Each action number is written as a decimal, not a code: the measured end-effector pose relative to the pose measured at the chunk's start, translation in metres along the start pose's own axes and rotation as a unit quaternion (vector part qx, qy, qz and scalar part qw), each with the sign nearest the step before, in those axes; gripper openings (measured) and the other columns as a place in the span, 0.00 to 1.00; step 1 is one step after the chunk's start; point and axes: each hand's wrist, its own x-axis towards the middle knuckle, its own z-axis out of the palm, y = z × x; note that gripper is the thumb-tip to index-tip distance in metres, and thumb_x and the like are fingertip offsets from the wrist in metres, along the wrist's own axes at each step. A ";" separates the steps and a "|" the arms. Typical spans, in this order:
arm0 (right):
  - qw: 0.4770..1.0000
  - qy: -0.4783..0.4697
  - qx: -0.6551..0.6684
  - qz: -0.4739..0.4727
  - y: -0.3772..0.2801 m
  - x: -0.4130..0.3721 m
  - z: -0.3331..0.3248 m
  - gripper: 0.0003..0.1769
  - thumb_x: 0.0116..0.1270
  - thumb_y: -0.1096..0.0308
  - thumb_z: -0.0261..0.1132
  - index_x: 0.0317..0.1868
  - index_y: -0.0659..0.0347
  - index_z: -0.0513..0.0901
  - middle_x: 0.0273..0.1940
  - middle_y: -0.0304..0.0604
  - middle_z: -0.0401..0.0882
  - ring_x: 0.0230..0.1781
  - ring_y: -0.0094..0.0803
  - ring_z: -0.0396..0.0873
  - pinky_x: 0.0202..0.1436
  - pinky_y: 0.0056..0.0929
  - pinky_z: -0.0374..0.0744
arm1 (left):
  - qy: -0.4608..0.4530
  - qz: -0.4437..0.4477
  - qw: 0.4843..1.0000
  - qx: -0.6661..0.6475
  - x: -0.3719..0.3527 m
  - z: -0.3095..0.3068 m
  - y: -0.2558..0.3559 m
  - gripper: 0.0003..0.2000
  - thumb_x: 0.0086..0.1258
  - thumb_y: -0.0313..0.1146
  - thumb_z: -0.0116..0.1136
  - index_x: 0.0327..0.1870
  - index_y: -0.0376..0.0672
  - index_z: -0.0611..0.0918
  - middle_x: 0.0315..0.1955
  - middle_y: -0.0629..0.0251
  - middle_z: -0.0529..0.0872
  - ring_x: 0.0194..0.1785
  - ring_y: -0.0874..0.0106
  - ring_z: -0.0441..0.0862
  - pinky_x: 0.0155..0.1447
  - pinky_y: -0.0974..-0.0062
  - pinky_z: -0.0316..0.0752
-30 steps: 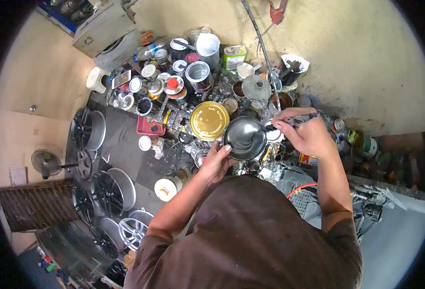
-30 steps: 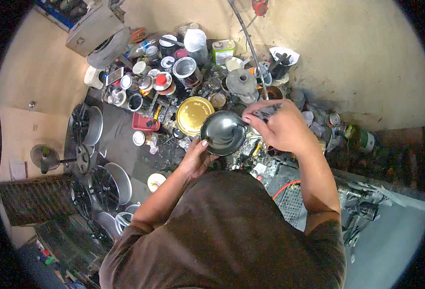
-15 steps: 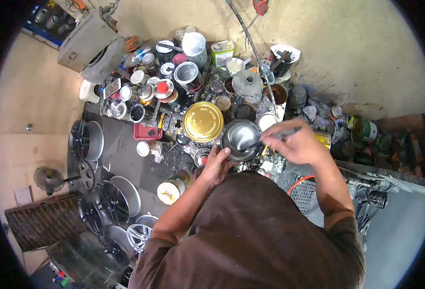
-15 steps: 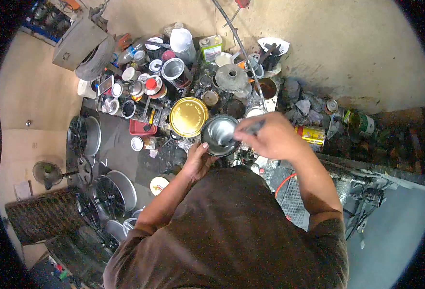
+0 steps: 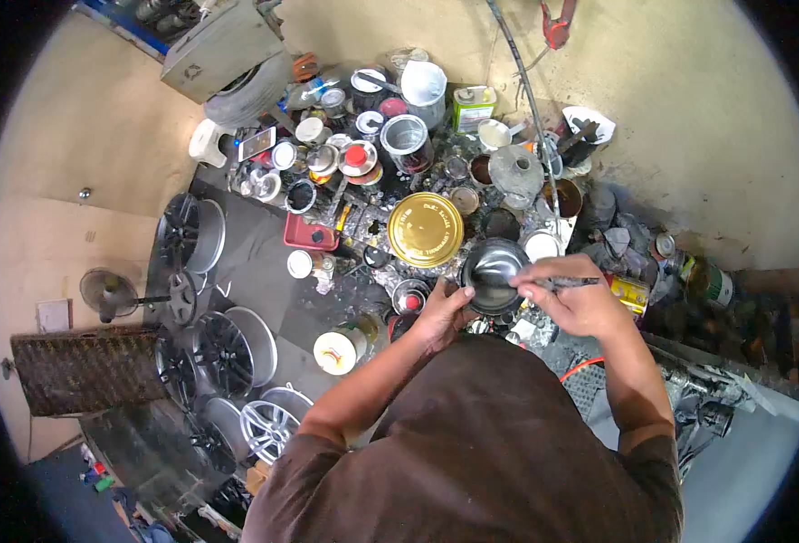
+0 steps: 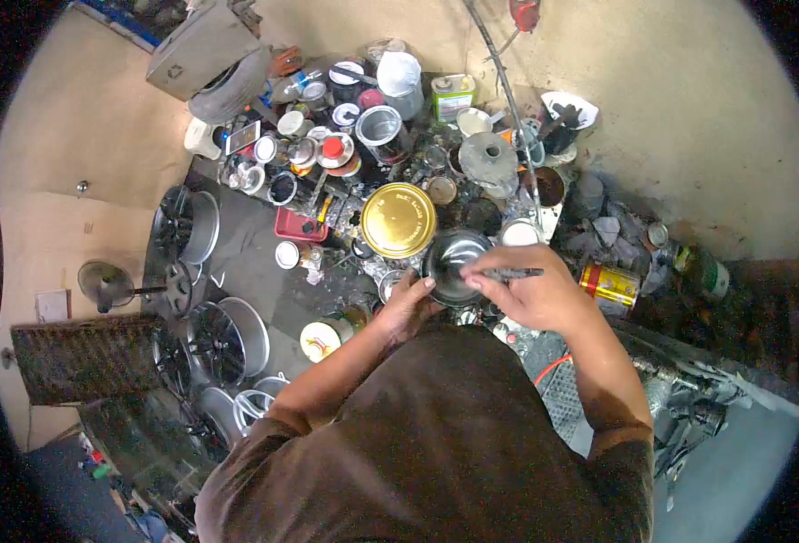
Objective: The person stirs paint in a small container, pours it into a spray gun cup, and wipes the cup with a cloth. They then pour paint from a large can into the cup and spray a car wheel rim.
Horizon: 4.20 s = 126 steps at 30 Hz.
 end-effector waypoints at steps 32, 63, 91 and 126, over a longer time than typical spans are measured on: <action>0.995 0.044 -0.089 0.023 0.015 -0.006 -0.022 0.04 0.65 0.71 0.69 0.37 0.62 0.87 0.36 0.47 0.88 0.34 0.41 0.86 0.38 0.33 0.82 | 0.010 0.004 0.999 0.043 -0.009 0.012 0.009 0.35 0.65 0.46 0.67 0.68 0.42 0.65 0.62 0.61 0.74 0.63 0.65 0.76 0.63 0.56 0.75; 0.988 0.017 -0.069 0.139 0.039 -0.042 0.021 0.07 0.67 0.71 0.68 0.42 0.64 0.86 0.38 0.51 0.87 0.37 0.46 0.87 0.41 0.34 0.83 | 0.042 -0.025 0.999 -0.008 0.011 -0.025 -0.022 0.31 0.71 0.34 0.62 0.71 0.42 0.59 0.62 0.57 0.72 0.65 0.63 0.74 0.62 0.55 0.74; 0.941 0.200 -0.074 0.263 0.175 -0.065 0.125 0.11 0.71 0.66 0.66 0.47 0.63 0.86 0.42 0.49 0.88 0.40 0.32 0.86 0.46 0.27 0.80 | 0.168 -0.020 0.976 -0.139 0.141 -0.127 -0.126 0.23 0.69 0.31 0.66 0.64 0.43 0.73 0.52 0.68 0.83 0.55 0.72 0.79 0.54 0.65 0.75; 0.874 -0.075 0.219 0.427 0.243 -0.138 0.191 0.22 0.66 0.59 0.69 0.54 0.65 0.82 0.35 0.41 0.85 0.33 0.28 0.81 0.38 0.29 0.79 | 0.278 -0.088 0.811 0.507 -0.077 -0.225 -0.086 0.30 0.72 0.55 0.55 0.58 0.33 0.80 0.49 0.45 0.85 0.56 0.56 0.81 0.61 0.64 0.71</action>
